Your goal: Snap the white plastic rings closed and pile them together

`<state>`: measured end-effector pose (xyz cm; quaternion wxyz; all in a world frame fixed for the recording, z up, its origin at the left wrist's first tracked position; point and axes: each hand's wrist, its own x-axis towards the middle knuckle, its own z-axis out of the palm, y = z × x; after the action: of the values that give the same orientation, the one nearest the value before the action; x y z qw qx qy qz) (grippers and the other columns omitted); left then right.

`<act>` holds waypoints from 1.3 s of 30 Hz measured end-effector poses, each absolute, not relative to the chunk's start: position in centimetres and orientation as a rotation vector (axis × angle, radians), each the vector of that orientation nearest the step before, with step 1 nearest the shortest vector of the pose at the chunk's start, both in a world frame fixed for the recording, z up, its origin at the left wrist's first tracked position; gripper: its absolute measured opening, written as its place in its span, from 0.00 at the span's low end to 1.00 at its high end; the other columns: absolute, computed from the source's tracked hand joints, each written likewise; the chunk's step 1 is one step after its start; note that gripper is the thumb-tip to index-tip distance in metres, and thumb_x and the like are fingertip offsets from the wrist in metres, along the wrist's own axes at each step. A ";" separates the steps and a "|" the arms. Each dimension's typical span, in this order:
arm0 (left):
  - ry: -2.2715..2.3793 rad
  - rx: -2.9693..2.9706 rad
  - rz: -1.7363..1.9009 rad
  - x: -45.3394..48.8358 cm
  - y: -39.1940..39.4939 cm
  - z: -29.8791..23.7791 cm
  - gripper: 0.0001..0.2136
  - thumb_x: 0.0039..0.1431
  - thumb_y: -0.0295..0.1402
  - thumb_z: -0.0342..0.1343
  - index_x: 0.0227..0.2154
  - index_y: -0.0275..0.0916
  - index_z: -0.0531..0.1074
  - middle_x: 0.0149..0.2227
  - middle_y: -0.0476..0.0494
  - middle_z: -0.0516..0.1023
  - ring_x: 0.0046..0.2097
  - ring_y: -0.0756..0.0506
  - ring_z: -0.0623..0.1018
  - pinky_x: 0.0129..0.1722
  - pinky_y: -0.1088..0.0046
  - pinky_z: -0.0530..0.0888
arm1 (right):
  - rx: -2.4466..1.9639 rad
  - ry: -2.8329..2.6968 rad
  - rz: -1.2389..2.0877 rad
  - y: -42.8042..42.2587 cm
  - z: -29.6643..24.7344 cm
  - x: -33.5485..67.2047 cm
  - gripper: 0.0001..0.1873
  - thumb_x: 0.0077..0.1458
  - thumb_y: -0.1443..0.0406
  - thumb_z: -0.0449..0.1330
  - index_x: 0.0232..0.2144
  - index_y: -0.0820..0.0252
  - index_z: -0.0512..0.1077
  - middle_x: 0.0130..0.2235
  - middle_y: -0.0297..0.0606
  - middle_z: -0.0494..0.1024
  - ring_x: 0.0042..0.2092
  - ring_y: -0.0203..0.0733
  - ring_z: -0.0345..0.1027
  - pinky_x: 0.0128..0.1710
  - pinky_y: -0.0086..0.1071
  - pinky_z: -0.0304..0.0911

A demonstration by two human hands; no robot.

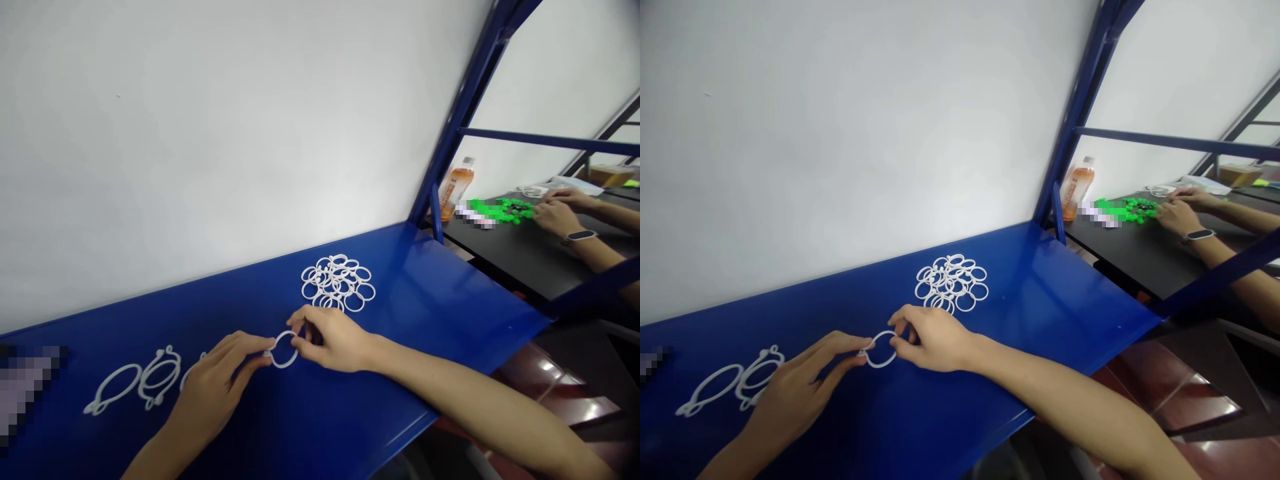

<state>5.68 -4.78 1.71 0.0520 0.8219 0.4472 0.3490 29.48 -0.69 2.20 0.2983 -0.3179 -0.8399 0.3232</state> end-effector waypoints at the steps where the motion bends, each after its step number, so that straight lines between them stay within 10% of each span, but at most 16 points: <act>1: 1.337 2.504 1.060 5.8 -4.8 1.7 0.12 0.67 0.44 0.52 0.38 0.46 0.78 0.35 0.50 0.83 0.36 0.48 0.82 0.41 0.75 0.77 | -0.798 -2.259 0.829 -0.7 2.2 29.5 0.14 0.62 0.65 0.58 0.50 0.61 0.69 0.41 0.39 0.80 0.33 0.35 0.73 0.34 0.29 0.68; 19: 1.211 2.626 1.021 5.7 -4.3 1.1 0.06 0.68 0.36 0.53 0.40 0.45 0.74 0.31 0.55 0.81 0.36 0.50 0.79 0.41 0.72 0.73 | -0.439 -2.588 0.343 -1.4 1.9 29.4 0.14 0.71 0.65 0.48 0.43 0.66 0.72 0.36 0.41 0.77 0.37 0.38 0.70 0.40 0.32 0.69; 30: 1.796 2.537 0.291 -1.7 -2.9 1.9 0.18 0.57 0.38 0.52 0.50 0.47 0.74 0.47 0.44 0.77 0.49 0.38 0.75 0.49 0.57 0.70 | -1.514 -2.179 0.021 5.2 4.9 37.2 0.09 0.66 0.66 0.56 0.43 0.62 0.76 0.42 0.42 0.75 0.38 0.39 0.72 0.40 0.33 0.65; 39: 1.771 2.424 0.163 -3.8 -2.3 0.2 0.14 0.61 0.40 0.49 0.44 0.48 0.75 0.41 0.45 0.80 0.45 0.39 0.77 0.43 0.62 0.68 | -1.906 -2.262 0.103 6.2 4.7 39.1 0.07 0.62 0.66 0.57 0.39 0.58 0.76 0.41 0.41 0.79 0.39 0.42 0.72 0.32 0.30 0.57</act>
<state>-3.76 -2.27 0.21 0.0673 0.8044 0.5877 0.0542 39.09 6.19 4.66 0.0908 -0.6415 -0.7610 0.0345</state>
